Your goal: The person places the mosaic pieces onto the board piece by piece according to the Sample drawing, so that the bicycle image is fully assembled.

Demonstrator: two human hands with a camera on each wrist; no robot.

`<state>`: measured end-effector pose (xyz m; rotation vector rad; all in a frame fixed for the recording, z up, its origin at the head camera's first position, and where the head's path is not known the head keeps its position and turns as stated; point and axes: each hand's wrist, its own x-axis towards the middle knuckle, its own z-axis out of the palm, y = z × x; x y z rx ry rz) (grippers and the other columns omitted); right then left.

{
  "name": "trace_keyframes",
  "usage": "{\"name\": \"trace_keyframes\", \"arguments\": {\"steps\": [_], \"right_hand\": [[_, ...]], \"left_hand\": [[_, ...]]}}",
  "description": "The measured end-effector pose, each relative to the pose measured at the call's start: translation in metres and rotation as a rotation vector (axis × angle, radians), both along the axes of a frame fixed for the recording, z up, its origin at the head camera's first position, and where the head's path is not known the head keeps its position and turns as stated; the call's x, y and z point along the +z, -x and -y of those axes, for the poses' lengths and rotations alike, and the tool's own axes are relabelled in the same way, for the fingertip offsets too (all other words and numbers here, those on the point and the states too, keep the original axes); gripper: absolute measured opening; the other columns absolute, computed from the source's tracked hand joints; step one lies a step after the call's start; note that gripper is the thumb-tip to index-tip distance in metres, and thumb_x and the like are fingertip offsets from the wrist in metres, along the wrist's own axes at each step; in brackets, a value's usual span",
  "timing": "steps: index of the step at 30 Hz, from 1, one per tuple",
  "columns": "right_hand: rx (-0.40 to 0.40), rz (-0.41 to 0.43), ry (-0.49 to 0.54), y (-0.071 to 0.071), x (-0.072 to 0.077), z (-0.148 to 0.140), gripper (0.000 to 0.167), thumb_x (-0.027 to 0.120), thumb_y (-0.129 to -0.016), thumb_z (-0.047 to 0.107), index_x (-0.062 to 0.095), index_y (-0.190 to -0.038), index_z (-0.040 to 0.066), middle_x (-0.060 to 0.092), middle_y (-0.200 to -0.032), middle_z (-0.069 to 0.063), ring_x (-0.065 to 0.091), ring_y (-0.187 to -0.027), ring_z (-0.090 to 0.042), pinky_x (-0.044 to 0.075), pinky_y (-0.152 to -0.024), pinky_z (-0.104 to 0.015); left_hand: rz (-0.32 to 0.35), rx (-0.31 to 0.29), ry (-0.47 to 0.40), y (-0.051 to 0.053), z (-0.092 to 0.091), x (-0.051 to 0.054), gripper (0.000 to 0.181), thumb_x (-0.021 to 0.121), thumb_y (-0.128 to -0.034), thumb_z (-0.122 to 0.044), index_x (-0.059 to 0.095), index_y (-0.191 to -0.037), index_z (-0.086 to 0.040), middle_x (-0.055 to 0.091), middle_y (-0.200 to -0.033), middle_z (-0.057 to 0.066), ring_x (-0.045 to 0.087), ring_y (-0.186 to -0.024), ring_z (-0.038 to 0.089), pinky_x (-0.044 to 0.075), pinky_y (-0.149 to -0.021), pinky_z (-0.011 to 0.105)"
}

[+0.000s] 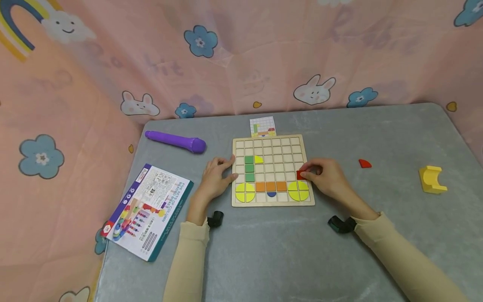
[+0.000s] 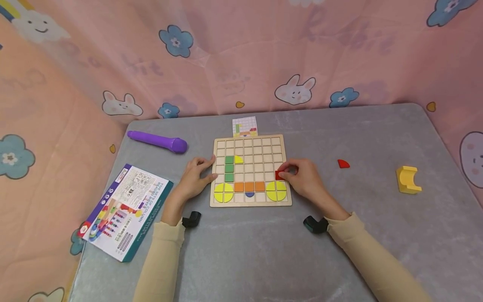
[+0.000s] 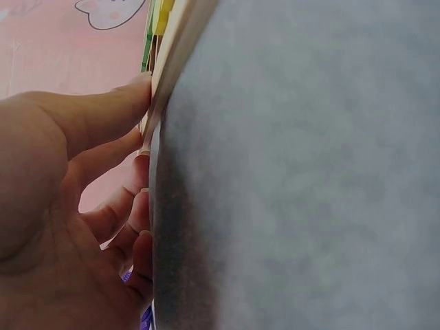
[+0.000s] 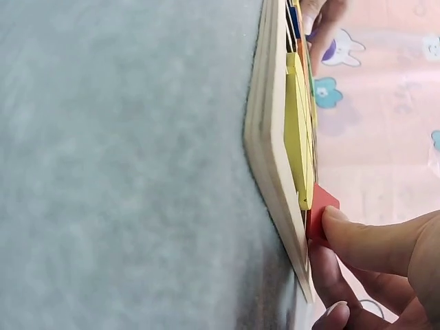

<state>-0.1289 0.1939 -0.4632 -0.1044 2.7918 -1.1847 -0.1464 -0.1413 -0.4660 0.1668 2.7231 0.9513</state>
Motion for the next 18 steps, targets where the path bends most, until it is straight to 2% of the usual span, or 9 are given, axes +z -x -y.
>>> {"name": "trace_keyframes", "arguments": {"steps": [4,11,18], "right_hand": [[0.014,0.016,-0.013,0.0,0.001,0.002,0.013,0.079,-0.096,0.008,0.079,-0.108,0.002,0.065,-0.092,-0.014,0.048,-0.079,-0.027,0.035,-0.068,-0.034],[0.005,0.023,-0.024,0.001,0.002,0.004,0.019,0.081,-0.094,0.008,0.078,-0.111,0.0,0.067,-0.109,-0.02,0.051,-0.097,-0.032,0.037,-0.082,-0.039],[-0.014,-0.032,-0.02,0.001,-0.005,-0.016,0.026,0.082,-0.094,0.012,0.073,-0.113,-0.002,0.067,-0.107,-0.021,0.051,-0.091,-0.03,0.038,-0.08,-0.037]], "left_hand": [[-0.002,0.001,-0.005,-0.001,0.0,0.002,0.062,0.069,-0.1047,-0.027,0.045,-0.161,-0.017,0.049,-0.15,0.019,0.042,-0.135,0.037,0.032,-0.117,0.055],[-0.004,0.001,-0.004,-0.001,0.0,0.002,0.062,0.069,-0.1044,-0.027,0.046,-0.161,-0.017,0.049,-0.149,0.019,0.042,-0.135,0.037,0.032,-0.116,0.055],[0.003,0.003,-0.004,0.0,0.0,0.0,0.062,0.069,-0.1046,-0.028,0.045,-0.161,-0.018,0.049,-0.15,0.018,0.042,-0.136,0.037,0.032,-0.117,0.055]]}}
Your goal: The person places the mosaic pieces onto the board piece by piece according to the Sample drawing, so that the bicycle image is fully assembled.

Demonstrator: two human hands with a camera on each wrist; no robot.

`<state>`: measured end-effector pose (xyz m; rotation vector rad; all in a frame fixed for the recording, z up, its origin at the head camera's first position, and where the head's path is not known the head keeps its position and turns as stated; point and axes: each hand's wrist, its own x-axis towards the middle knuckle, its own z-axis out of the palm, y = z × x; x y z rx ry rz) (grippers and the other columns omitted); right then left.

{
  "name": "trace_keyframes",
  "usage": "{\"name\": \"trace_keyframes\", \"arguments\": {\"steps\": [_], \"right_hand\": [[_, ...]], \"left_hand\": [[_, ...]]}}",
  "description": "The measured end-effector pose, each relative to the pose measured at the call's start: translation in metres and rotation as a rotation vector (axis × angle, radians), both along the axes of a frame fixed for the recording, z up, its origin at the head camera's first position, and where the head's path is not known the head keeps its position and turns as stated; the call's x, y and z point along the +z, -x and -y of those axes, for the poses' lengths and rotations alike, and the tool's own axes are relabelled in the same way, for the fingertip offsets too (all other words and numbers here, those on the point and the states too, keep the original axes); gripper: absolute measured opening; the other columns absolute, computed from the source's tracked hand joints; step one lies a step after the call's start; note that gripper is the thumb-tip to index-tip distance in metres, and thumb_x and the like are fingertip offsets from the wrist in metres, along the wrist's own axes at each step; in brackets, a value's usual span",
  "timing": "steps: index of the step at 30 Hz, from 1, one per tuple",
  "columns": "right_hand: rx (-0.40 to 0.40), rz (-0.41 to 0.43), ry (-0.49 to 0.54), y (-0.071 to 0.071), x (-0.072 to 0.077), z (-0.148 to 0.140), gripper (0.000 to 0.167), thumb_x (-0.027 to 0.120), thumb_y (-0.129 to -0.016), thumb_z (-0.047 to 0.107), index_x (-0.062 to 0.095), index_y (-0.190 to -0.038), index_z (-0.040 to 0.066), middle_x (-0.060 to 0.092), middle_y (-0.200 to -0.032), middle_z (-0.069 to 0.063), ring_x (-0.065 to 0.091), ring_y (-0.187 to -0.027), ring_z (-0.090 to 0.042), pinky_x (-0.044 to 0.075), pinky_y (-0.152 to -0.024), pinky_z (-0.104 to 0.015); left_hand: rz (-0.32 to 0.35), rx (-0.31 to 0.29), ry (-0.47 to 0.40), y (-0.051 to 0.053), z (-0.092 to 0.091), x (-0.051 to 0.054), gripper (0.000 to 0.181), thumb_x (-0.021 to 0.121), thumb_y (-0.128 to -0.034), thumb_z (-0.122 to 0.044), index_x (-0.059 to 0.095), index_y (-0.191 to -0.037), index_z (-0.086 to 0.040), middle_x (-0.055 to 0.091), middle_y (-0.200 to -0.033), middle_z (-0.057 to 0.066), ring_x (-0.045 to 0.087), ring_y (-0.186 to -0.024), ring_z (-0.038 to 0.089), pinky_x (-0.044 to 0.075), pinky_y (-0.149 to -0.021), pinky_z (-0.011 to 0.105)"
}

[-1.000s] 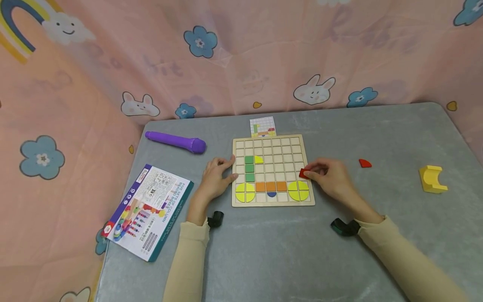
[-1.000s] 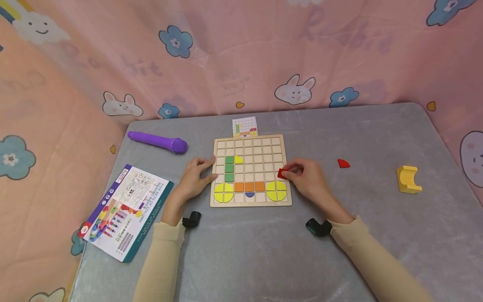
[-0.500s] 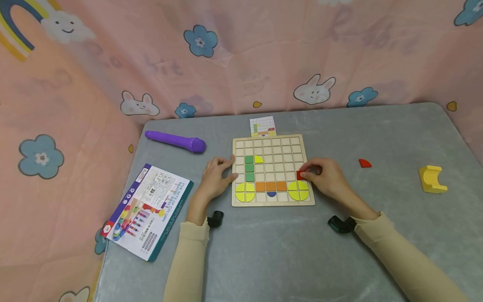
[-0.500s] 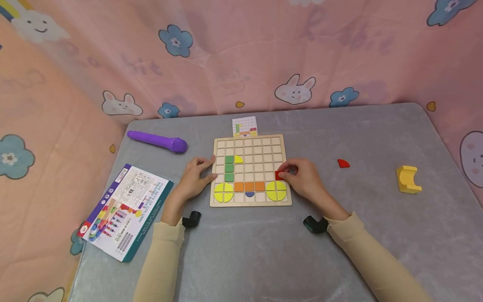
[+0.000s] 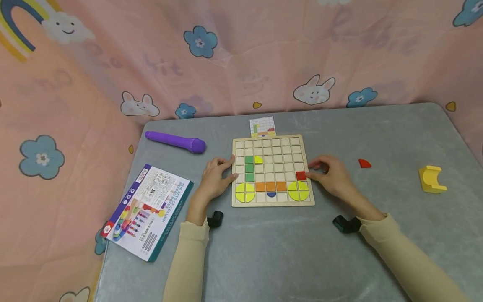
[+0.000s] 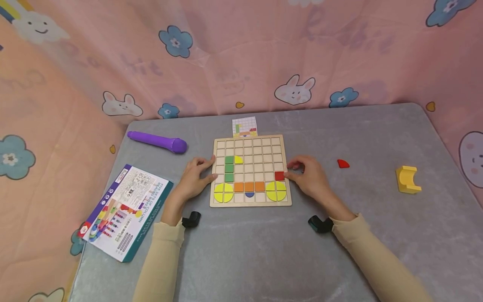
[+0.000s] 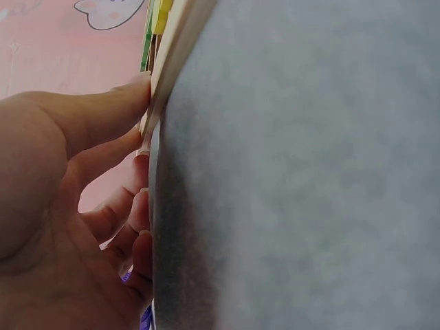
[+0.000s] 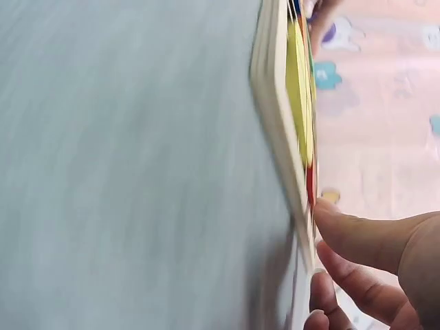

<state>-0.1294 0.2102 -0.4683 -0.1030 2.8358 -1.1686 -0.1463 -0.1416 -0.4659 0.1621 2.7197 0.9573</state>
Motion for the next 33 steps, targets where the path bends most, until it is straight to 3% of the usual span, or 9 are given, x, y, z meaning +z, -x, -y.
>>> {"name": "trace_keyframes", "arguments": {"steps": [9,15,19,24,28,33], "right_hand": [[-0.123,-0.108,-0.071,0.0,-0.003,-0.057,0.023,0.081,-0.094,0.013,0.076,-0.111,-0.002,0.07,-0.103,-0.023,0.049,-0.084,-0.022,0.035,-0.072,-0.025],[-0.203,-0.068,-0.083,-0.003,0.004,-0.094,0.026,0.076,-0.099,0.019,0.075,-0.116,-0.001,0.067,-0.108,-0.021,0.048,-0.082,-0.008,0.037,-0.067,-0.019],[-0.244,-0.038,-0.127,-0.006,0.005,-0.109,0.033,0.072,-0.101,0.023,0.071,-0.12,-0.005,0.066,-0.108,-0.024,0.051,-0.086,-0.016,0.037,-0.068,-0.023],[-0.261,0.023,-0.171,-0.006,0.003,-0.115,0.038,0.069,-0.103,0.024,0.065,-0.119,-0.01,0.064,-0.108,-0.031,0.054,-0.091,-0.034,0.037,-0.07,-0.031],[-0.263,0.041,-0.171,-0.005,0.004,-0.111,0.034,0.07,-0.102,0.022,0.063,-0.114,-0.009,0.065,-0.101,-0.028,0.055,-0.083,-0.03,0.039,-0.063,-0.028],[-0.238,0.003,-0.139,-0.004,0.008,-0.095,0.027,0.07,-0.103,0.02,0.068,-0.112,-0.005,0.067,-0.095,-0.022,0.052,-0.076,-0.021,0.039,-0.059,-0.025]], "left_hand": [[-0.007,-0.007,0.006,0.001,0.001,0.0,0.063,0.069,-0.1045,-0.028,0.044,-0.162,-0.018,0.049,-0.15,0.018,0.042,-0.134,0.036,0.033,-0.116,0.055],[-0.008,-0.008,0.005,0.001,0.001,-0.001,0.063,0.069,-0.1043,-0.027,0.045,-0.162,-0.018,0.049,-0.15,0.019,0.042,-0.135,0.037,0.033,-0.115,0.055],[-0.009,-0.009,0.008,0.0,0.002,-0.001,0.063,0.069,-0.1044,-0.027,0.045,-0.162,-0.018,0.049,-0.15,0.019,0.042,-0.134,0.036,0.033,-0.115,0.055],[-0.006,-0.007,0.006,0.0,0.002,-0.001,0.063,0.069,-0.1045,-0.027,0.045,-0.162,-0.018,0.049,-0.149,0.019,0.042,-0.135,0.036,0.033,-0.115,0.055],[-0.001,-0.008,0.008,0.001,0.001,-0.001,0.063,0.069,-0.1047,-0.028,0.044,-0.162,-0.019,0.048,-0.15,0.018,0.042,-0.135,0.036,0.033,-0.116,0.054],[0.0,-0.009,0.0,0.001,0.001,-0.002,0.062,0.069,-0.1047,-0.029,0.045,-0.161,-0.019,0.049,-0.149,0.018,0.042,-0.135,0.036,0.032,-0.116,0.054]]}}
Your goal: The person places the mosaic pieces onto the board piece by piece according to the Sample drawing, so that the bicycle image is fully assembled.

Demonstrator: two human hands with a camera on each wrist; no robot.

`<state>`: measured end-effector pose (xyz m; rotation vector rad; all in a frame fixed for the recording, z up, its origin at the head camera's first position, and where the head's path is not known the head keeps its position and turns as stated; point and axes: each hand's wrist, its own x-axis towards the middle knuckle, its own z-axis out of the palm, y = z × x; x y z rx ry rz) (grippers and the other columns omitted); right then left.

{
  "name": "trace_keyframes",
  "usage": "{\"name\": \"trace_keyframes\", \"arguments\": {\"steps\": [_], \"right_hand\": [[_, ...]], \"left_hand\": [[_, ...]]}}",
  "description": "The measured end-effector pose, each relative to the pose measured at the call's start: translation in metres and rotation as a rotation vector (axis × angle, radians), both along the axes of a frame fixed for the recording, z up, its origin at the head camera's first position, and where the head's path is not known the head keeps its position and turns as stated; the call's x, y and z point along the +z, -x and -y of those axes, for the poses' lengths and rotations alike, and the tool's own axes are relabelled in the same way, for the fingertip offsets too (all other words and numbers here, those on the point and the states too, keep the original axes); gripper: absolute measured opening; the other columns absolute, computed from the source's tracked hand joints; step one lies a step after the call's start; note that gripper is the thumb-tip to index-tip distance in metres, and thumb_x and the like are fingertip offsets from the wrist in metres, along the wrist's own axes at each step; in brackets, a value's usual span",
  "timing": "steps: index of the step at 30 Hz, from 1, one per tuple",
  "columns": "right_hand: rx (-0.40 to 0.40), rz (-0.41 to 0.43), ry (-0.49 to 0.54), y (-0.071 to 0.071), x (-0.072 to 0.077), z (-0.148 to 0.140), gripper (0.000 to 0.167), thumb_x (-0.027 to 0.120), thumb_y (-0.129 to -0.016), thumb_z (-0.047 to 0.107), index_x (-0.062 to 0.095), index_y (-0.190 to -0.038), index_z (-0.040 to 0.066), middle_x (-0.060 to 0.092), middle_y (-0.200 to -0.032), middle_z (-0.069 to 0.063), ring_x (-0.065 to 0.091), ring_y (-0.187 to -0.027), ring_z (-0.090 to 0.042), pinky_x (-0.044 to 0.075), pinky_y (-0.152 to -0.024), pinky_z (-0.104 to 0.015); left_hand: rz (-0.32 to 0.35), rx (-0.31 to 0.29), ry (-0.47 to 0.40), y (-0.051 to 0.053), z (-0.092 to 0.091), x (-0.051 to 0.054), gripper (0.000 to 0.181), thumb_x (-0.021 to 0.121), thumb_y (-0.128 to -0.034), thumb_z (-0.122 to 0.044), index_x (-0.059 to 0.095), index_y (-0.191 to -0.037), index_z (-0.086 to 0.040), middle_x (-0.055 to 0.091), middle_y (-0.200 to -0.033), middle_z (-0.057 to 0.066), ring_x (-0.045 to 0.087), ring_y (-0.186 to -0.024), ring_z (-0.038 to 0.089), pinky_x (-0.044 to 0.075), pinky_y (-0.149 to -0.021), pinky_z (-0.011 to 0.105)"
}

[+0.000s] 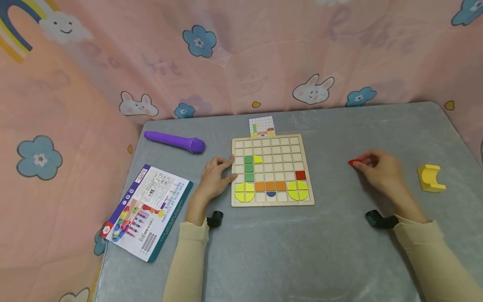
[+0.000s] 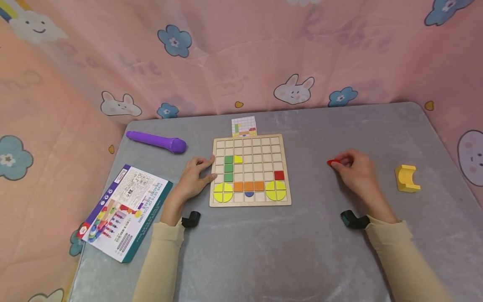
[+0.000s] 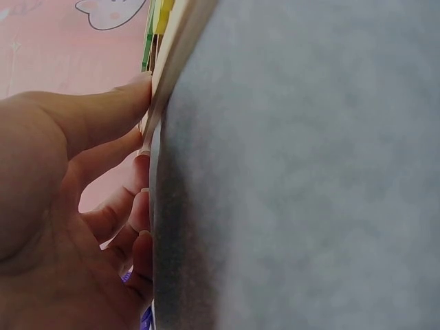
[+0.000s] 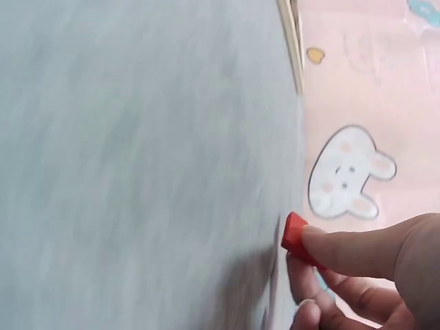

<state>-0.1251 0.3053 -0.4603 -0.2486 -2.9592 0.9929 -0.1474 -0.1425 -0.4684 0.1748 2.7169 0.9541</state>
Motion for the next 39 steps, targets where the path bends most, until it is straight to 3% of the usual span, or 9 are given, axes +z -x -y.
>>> {"name": "trace_keyframes", "arguments": {"steps": [5,9,14,21,24,28,32,39], "right_hand": [[0.059,-0.097,0.036,0.002,0.002,0.022,0.021,0.074,-0.1,0.018,0.075,-0.11,0.0,0.073,-0.095,-0.02,0.05,-0.073,-0.008,0.038,-0.061,-0.021],[0.122,-0.122,0.074,0.004,0.003,0.043,0.016,0.075,-0.099,0.015,0.078,-0.109,0.002,0.075,-0.096,-0.018,0.051,-0.075,-0.011,0.039,-0.063,-0.02],[0.204,-0.1,0.117,0.006,0.005,0.073,0.014,0.077,-0.099,0.014,0.079,-0.108,0.003,0.074,-0.095,-0.016,0.053,-0.076,-0.021,0.04,-0.062,-0.025],[0.269,-0.067,0.154,0.011,0.004,0.104,0.013,0.078,-0.097,0.01,0.078,-0.108,0.002,0.073,-0.09,-0.014,0.056,-0.076,-0.024,0.043,-0.064,-0.025],[0.303,-0.013,0.182,0.013,0.004,0.114,0.013,0.078,-0.097,0.01,0.077,-0.108,0.002,0.074,-0.092,-0.013,0.058,-0.078,-0.024,0.045,-0.065,-0.024],[0.353,0.05,0.208,0.013,0.001,0.124,0.008,0.077,-0.098,0.009,0.078,-0.103,0.004,0.073,-0.091,-0.011,0.059,-0.078,-0.023,0.047,-0.066,-0.025],[0.389,0.043,0.185,0.011,-0.001,0.127,0.005,0.079,-0.096,0.009,0.08,-0.099,0.006,0.07,-0.092,-0.01,0.053,-0.083,-0.024,0.042,-0.073,-0.032],[0.382,0.058,0.143,0.013,-0.001,0.132,0.004,0.08,-0.095,0.008,0.08,-0.098,0.006,0.068,-0.101,-0.014,0.046,-0.097,-0.031,0.034,-0.08,-0.039]], "left_hand": [[0.0,0.004,0.001,-0.001,0.0,0.0,0.062,0.069,-0.1046,-0.029,0.045,-0.161,-0.019,0.048,-0.149,0.018,0.041,-0.135,0.036,0.032,-0.117,0.054],[0.004,0.009,0.001,-0.001,0.001,0.0,0.063,0.069,-0.1046,-0.029,0.045,-0.162,-0.02,0.048,-0.15,0.018,0.041,-0.135,0.036,0.032,-0.117,0.054],[-0.004,0.009,0.001,0.0,0.001,0.0,0.062,0.069,-0.1048,-0.028,0.045,-0.162,-0.019,0.049,-0.149,0.018,0.042,-0.134,0.036,0.032,-0.116,0.054],[-0.002,0.012,0.0,-0.001,0.0,-0.001,0.062,0.068,-0.1049,-0.029,0.045,-0.161,-0.019,0.049,-0.149,0.018,0.042,-0.135,0.036,0.032,-0.117,0.054],[0.0,0.017,-0.001,-0.001,-0.001,-0.001,0.062,0.069,-0.1046,-0.029,0.045,-0.161,-0.019,0.049,-0.149,0.018,0.042,-0.135,0.036,0.033,-0.116,0.054],[0.002,0.014,0.0,0.0,-0.001,-0.001,0.062,0.069,-0.1047,-0.029,0.045,-0.161,-0.02,0.049,-0.149,0.018,0.042,-0.135,0.036,0.032,-0.116,0.054],[0.0,0.003,0.002,-0.001,-0.001,0.0,0.062,0.068,-0.1048,-0.029,0.045,-0.161,-0.019,0.049,-0.149,0.018,0.042,-0.135,0.036,0.033,-0.116,0.054],[-0.006,0.0,0.001,-0.002,0.0,0.001,0.063,0.069,-0.1042,-0.028,0.045,-0.161,-0.018,0.05,-0.149,0.019,0.042,-0.134,0.036,0.033,-0.115,0.054]]}}
